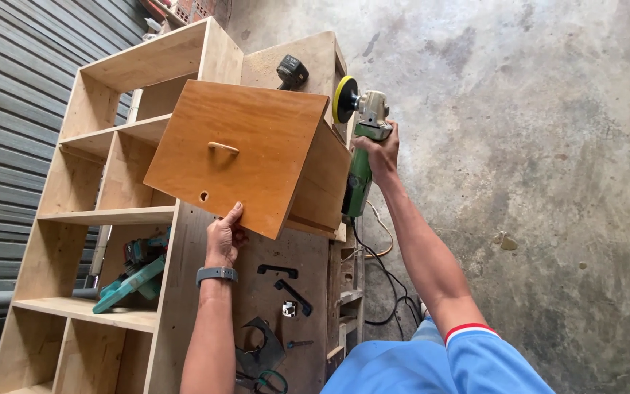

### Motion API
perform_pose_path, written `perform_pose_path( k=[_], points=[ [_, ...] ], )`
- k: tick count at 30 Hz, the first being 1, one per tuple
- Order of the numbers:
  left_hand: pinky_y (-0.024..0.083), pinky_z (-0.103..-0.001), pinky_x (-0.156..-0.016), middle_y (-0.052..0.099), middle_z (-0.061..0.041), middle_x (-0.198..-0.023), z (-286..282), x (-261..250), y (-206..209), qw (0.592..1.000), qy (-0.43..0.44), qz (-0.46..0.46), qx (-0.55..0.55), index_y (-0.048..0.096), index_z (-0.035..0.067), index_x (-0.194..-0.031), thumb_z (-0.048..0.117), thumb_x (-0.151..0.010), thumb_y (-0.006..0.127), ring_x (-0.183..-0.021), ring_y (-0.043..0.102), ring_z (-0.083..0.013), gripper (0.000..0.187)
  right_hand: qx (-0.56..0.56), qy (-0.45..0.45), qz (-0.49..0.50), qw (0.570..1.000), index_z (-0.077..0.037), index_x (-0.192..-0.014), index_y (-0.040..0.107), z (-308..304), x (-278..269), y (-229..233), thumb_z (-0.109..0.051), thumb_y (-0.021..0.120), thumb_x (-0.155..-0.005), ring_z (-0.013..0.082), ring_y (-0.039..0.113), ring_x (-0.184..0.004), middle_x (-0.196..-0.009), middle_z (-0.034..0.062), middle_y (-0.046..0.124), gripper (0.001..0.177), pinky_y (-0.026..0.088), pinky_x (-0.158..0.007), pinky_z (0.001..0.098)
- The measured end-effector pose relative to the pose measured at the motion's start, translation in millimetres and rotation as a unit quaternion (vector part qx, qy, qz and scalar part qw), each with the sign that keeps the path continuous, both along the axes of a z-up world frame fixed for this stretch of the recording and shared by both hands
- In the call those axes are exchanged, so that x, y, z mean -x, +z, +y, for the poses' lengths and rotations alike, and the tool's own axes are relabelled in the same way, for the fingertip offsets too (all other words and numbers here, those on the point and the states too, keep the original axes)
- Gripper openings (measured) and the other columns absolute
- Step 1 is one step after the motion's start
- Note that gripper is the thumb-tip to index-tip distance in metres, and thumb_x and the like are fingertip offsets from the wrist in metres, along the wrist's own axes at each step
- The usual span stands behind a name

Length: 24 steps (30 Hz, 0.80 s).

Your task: A person prepares an angle grinder with a sanding disc, sands a wooden drawer front, cuts a piece of sandpaper with scissors, and then hand-sands the wood.

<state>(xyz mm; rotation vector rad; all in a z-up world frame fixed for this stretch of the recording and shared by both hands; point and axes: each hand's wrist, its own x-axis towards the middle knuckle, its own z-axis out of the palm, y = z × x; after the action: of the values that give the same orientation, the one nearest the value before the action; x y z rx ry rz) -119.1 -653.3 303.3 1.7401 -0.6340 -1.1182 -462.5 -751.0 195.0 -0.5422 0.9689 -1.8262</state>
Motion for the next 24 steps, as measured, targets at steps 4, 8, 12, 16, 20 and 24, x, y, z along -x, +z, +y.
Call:
perform_pose_path(
  k=[4,8,12,16,20,24],
  points=[
    [0.041,-0.029,-0.043,0.047,-0.006,-0.056,-2.7,-6.6,-9.3,1.000,-0.005,0.007,-0.002,0.060,0.009,-0.080,0.033,-0.079,0.091,-0.044,0.043,-0.0149,0.040,0.004,0.007,-0.003,1.000,-0.009,-0.113,0.050,6.8,-3.1,9.8,-0.002,0.089,-0.062,0.0255,0.071,-0.066,-0.083,0.0125,0.067,0.065,0.057,-0.058,0.0395],
    [0.041,-0.031,-0.041,0.047,-0.007,-0.055,-2.2,-5.1,-6.5,1.000,-0.007,0.009,0.005,0.058,0.008,-0.078,0.032,-0.078,0.092,-0.044,0.042,-0.0166,0.042,-0.020,0.026,-0.018,0.999,-0.009,-0.110,0.052,21.6,-7.9,21.6,0.000,0.087,-0.059,0.0269,0.070,-0.060,-0.079,0.0135,0.067,0.063,0.059,-0.054,0.0403],
    [0.040,-0.032,-0.042,0.046,-0.006,-0.055,-2.1,-5.8,-3.7,1.000,-0.016,0.007,0.002,0.060,0.010,-0.077,0.034,-0.079,0.091,-0.043,0.040,-0.0164,0.040,-0.007,0.059,-0.028,0.998,-0.007,-0.111,0.051,45.3,-17.4,32.3,0.000,0.087,-0.061,0.0287,0.072,-0.060,-0.079,0.0149,0.067,0.062,0.059,-0.056,0.0414],
    [0.040,-0.030,-0.043,0.046,-0.003,-0.056,1.6,4.0,8.6,0.999,-0.034,-0.010,-0.006,0.060,0.012,-0.075,0.037,-0.080,0.090,-0.046,0.042,-0.0137,0.039,0.001,0.052,-0.026,0.998,-0.008,-0.110,0.053,59.6,-33.8,20.7,-0.001,0.087,-0.058,0.0274,0.072,-0.062,-0.080,0.0147,0.069,0.063,0.059,-0.056,0.0411],
    [0.039,-0.030,-0.043,0.045,-0.002,-0.056,4.9,3.3,11.5,0.999,-0.046,-0.016,-0.008,0.060,0.012,-0.077,0.038,-0.081,0.088,-0.047,0.041,-0.0128,0.039,0.002,0.067,-0.038,0.997,-0.007,-0.112,0.050,92.2,-54.5,22.0,-0.001,0.088,-0.061,0.0277,0.072,-0.069,-0.087,0.0156,0.069,0.064,0.061,-0.063,0.0427],
    [0.034,-0.029,-0.044,0.044,-0.002,-0.058,3.0,6.1,13.7,0.999,-0.046,0.000,-0.012,0.062,0.012,-0.080,0.036,-0.081,0.089,-0.045,0.038,-0.0124,0.036,-0.027,0.076,-0.017,0.997,-0.011,-0.115,0.050,130.6,-72.3,39.4,-0.006,0.089,-0.059,0.0201,0.064,-0.078,-0.089,0.0088,0.065,0.069,0.053,-0.069,0.0398]
  ],
)
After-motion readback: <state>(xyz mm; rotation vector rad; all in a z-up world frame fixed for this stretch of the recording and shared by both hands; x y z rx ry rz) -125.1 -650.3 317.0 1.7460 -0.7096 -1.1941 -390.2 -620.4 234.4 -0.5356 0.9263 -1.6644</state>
